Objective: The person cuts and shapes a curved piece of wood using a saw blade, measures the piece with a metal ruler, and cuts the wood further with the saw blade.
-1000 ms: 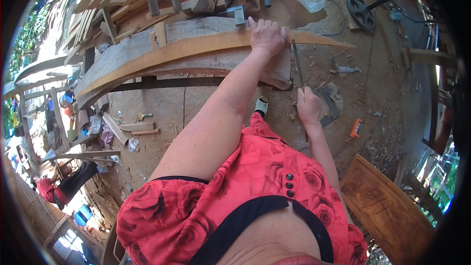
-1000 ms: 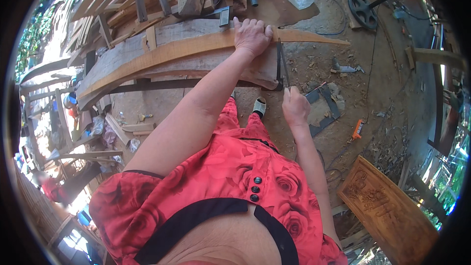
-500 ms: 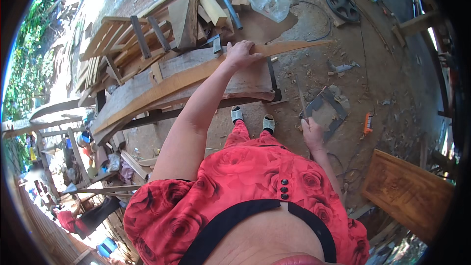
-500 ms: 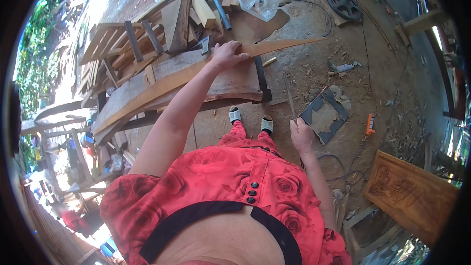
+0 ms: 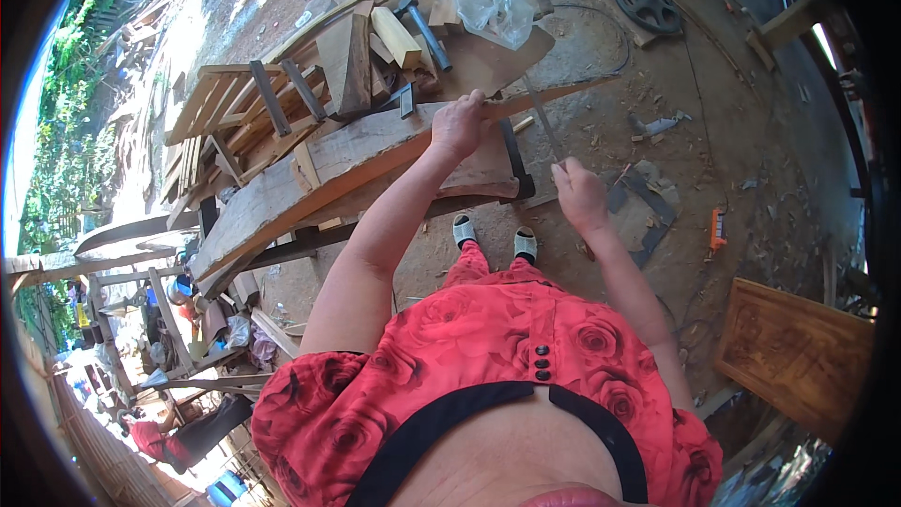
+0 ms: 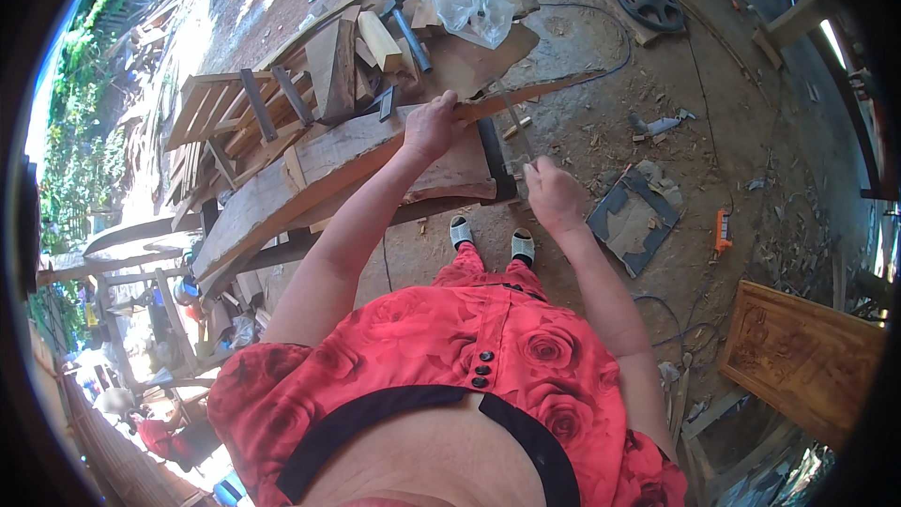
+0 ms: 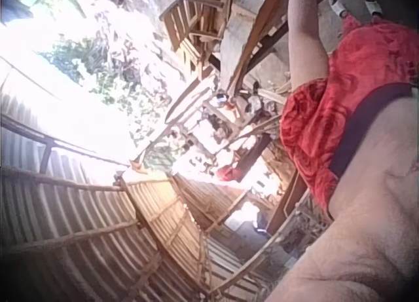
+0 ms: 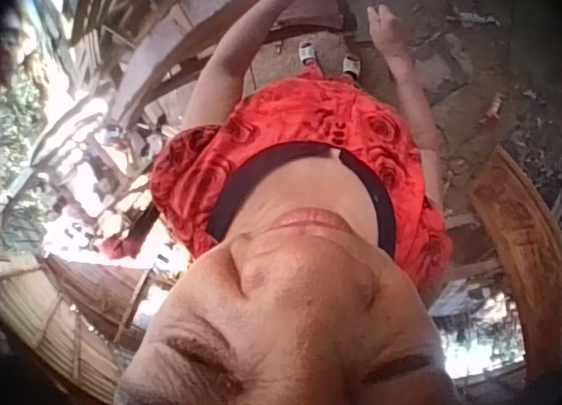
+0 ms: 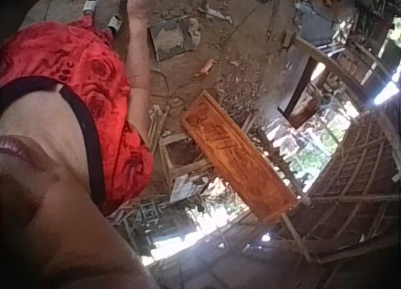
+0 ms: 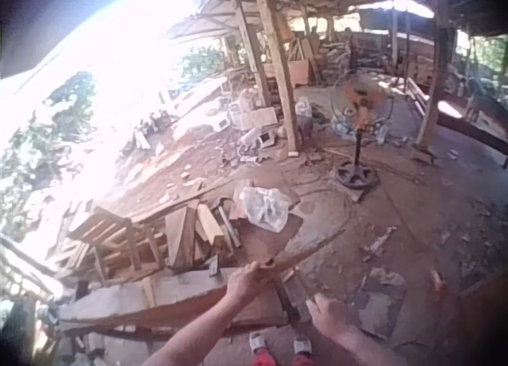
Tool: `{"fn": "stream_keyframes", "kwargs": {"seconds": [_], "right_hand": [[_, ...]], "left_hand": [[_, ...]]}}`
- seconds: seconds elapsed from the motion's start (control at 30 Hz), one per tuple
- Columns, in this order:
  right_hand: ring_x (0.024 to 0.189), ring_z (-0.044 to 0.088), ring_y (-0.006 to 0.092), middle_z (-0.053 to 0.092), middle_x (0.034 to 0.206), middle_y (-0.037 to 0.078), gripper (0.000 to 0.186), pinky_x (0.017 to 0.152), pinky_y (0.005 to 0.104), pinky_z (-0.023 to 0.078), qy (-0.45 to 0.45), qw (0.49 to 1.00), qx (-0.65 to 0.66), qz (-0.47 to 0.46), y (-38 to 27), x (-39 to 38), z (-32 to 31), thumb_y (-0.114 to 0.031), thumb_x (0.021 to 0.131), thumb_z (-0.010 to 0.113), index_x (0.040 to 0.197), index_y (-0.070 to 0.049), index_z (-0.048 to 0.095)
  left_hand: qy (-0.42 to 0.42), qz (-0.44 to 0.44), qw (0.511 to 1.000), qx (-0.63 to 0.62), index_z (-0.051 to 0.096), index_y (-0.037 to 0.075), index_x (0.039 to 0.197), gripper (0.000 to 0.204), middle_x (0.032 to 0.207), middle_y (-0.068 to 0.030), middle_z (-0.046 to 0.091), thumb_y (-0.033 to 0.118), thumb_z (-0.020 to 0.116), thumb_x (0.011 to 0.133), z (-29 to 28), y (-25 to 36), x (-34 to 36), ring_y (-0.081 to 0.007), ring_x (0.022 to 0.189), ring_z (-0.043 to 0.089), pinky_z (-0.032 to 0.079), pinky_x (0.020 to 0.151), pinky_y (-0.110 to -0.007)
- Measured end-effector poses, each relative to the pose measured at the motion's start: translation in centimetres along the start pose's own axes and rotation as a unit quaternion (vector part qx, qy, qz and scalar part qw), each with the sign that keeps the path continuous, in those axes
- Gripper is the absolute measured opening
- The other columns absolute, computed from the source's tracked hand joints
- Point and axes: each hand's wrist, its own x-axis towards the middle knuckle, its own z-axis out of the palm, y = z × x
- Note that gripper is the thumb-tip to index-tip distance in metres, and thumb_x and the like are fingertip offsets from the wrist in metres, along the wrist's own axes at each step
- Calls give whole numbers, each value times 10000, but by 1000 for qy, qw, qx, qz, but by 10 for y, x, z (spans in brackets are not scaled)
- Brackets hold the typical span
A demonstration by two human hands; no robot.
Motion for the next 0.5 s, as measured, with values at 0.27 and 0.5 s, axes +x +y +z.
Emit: {"fn": "stream_keyframes", "kwargs": {"seconds": [0.27,0.5], "right_hand": [[704,607,411,612,713,220,260,612,508,458,-36,999,-27,-11,-32,21,20,-302,909,478,842,-54,519],[735,615,410,628,752,220,269,642,509,472,-68,996,-50,12,-31,25,33,-305,914,455,855,-53,527]], "left_hand": [[-12,52,999,-8,601,52,850,213,869,-147,594,229,622,735,8,-4,1,-324,890,578,460,775,-424],[37,52,998,-10,598,60,859,201,859,-139,575,223,615,741,18,-1,-5,-328,861,568,463,754,-419]]}}
